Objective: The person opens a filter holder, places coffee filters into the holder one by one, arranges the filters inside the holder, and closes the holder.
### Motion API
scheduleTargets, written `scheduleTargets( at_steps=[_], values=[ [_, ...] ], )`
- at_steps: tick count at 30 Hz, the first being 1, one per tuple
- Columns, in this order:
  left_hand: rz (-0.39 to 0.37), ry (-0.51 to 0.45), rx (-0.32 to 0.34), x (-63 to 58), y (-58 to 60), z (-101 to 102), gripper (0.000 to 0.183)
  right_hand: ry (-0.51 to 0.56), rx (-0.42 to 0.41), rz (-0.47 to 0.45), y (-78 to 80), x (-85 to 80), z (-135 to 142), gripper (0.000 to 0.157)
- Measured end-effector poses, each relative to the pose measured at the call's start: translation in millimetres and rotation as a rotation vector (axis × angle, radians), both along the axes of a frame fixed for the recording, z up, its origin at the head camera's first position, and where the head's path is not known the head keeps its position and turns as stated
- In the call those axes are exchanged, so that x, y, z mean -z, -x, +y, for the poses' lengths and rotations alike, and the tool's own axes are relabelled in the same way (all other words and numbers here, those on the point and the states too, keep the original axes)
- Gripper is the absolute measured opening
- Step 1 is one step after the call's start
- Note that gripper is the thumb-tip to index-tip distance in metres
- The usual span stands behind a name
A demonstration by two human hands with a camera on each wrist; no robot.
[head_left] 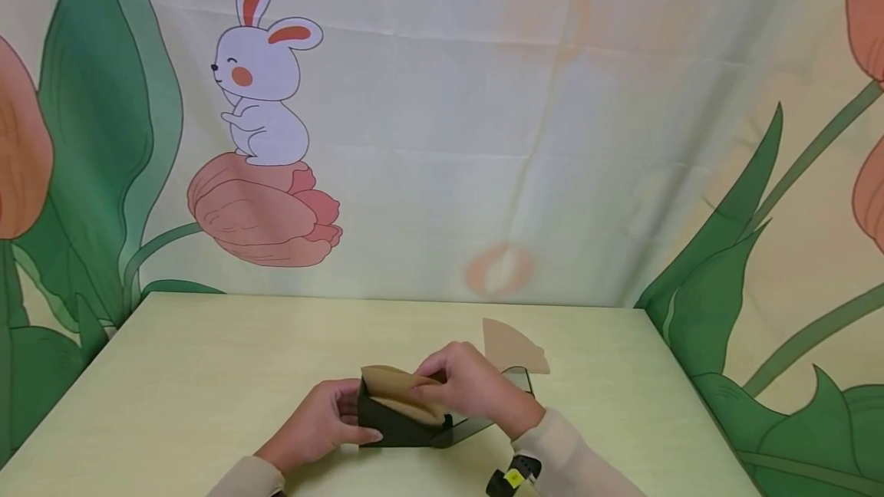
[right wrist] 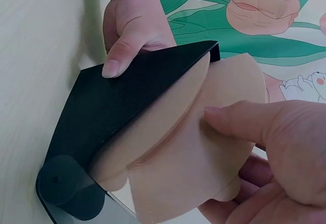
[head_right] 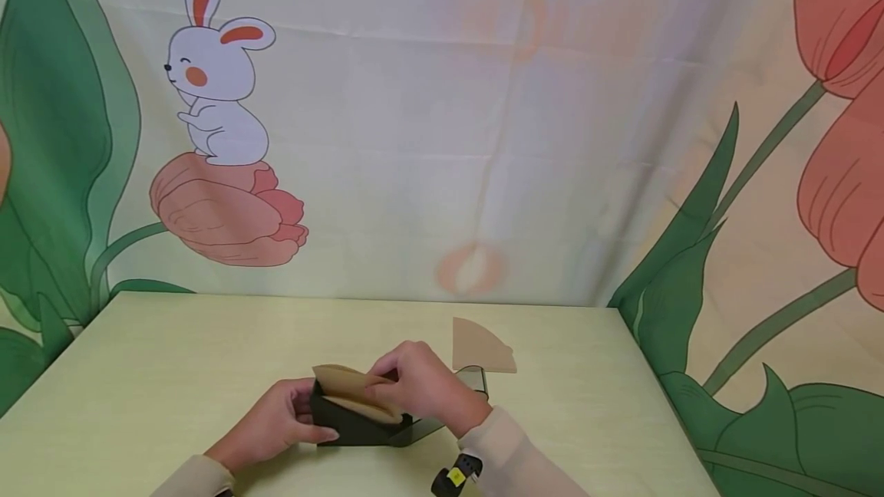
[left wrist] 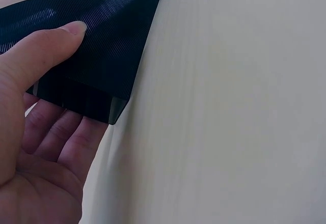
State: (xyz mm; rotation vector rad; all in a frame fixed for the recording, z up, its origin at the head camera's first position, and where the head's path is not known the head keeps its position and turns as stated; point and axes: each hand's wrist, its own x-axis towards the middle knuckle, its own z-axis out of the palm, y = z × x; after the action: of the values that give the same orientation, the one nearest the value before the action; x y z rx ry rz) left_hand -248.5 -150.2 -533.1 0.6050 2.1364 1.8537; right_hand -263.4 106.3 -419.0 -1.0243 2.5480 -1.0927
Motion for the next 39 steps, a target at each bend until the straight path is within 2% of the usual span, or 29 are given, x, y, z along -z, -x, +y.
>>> scheduleTargets(
  at_steps=[11,19,27,39],
  values=[
    [0.003,0.0,-0.007,-2.6,-1.7,0.0,0.051,-0.036,0.043,0.045,0.0,0.9,-3.8,0.008],
    [-0.003,0.016,-0.007,-0.5,0.3,-0.2,0.049,-0.046,0.038,0.069,1.1,-6.7,-4.4,0.011],
    [-0.005,0.024,-0.01,-0.4,0.2,-0.7,0.051,-0.045,0.003,0.027,1.6,-3.5,-5.0,0.014],
    [-0.001,0.012,-0.01,0.3,1.2,-0.2,0.051,-0.147,-0.036,-0.003,2.2,3.8,-5.5,0.014]
  ],
)
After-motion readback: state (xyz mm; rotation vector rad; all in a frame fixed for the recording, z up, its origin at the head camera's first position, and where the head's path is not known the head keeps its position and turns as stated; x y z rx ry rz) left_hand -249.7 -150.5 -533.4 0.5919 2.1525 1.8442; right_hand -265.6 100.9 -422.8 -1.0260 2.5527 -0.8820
